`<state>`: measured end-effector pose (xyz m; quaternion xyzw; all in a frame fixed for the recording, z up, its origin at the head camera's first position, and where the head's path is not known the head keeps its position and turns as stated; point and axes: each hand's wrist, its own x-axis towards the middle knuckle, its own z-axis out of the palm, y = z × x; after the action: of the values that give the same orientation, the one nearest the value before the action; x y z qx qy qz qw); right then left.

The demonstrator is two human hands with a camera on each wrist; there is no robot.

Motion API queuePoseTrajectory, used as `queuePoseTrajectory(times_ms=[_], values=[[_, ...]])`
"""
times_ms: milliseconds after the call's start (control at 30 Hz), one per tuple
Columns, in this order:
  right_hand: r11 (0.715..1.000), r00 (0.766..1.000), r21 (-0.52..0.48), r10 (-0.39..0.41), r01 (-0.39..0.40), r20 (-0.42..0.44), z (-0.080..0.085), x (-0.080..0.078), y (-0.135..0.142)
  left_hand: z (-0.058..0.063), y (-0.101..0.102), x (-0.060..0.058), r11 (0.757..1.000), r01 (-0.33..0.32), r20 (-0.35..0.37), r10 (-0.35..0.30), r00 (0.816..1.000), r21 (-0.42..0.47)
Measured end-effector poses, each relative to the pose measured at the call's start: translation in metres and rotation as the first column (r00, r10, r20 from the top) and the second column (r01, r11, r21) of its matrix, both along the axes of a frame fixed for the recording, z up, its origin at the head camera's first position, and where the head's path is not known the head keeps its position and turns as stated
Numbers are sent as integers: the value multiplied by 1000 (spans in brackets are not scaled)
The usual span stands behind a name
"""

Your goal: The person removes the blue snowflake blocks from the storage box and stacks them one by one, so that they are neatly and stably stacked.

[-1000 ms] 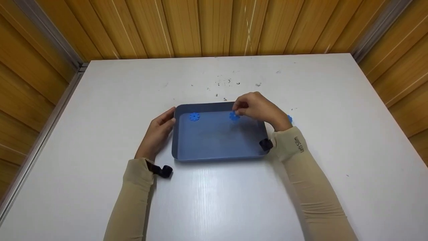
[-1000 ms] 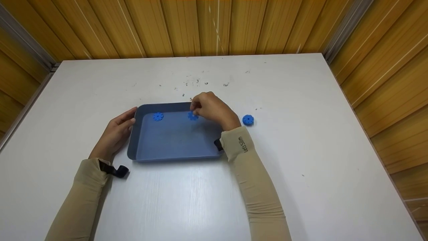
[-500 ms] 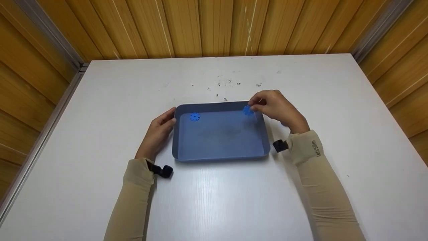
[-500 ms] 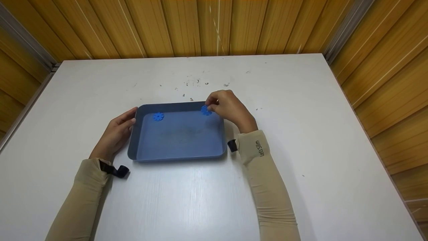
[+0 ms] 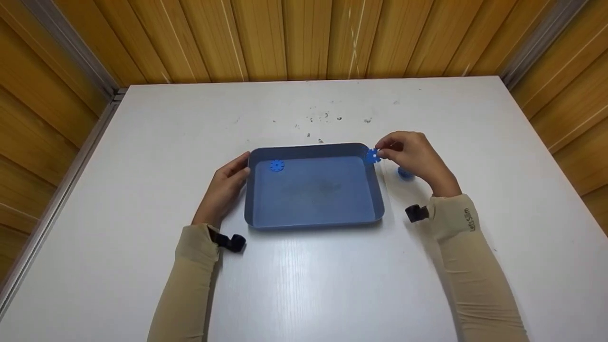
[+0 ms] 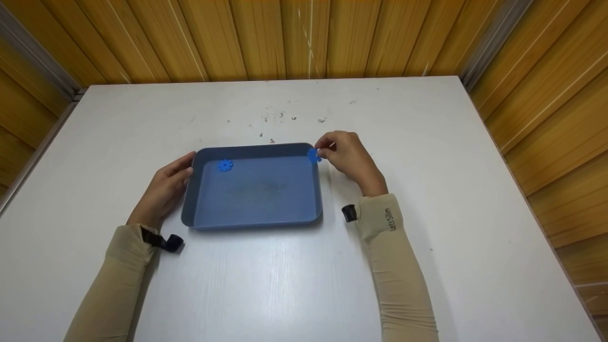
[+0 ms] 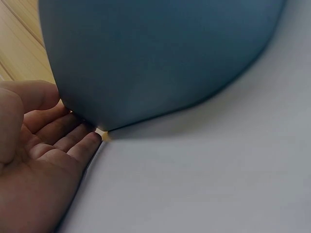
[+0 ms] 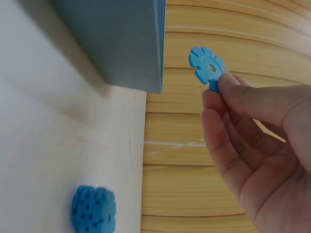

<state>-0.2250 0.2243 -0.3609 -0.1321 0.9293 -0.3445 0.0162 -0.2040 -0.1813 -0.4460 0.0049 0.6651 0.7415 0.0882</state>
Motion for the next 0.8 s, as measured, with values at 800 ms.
queuePoseTrajectory(times_ms=[800], values=[[991, 984, 56, -130, 124, 125, -17, 8, 55, 0, 0, 0, 1000, 10, -3, -10, 1000, 22]])
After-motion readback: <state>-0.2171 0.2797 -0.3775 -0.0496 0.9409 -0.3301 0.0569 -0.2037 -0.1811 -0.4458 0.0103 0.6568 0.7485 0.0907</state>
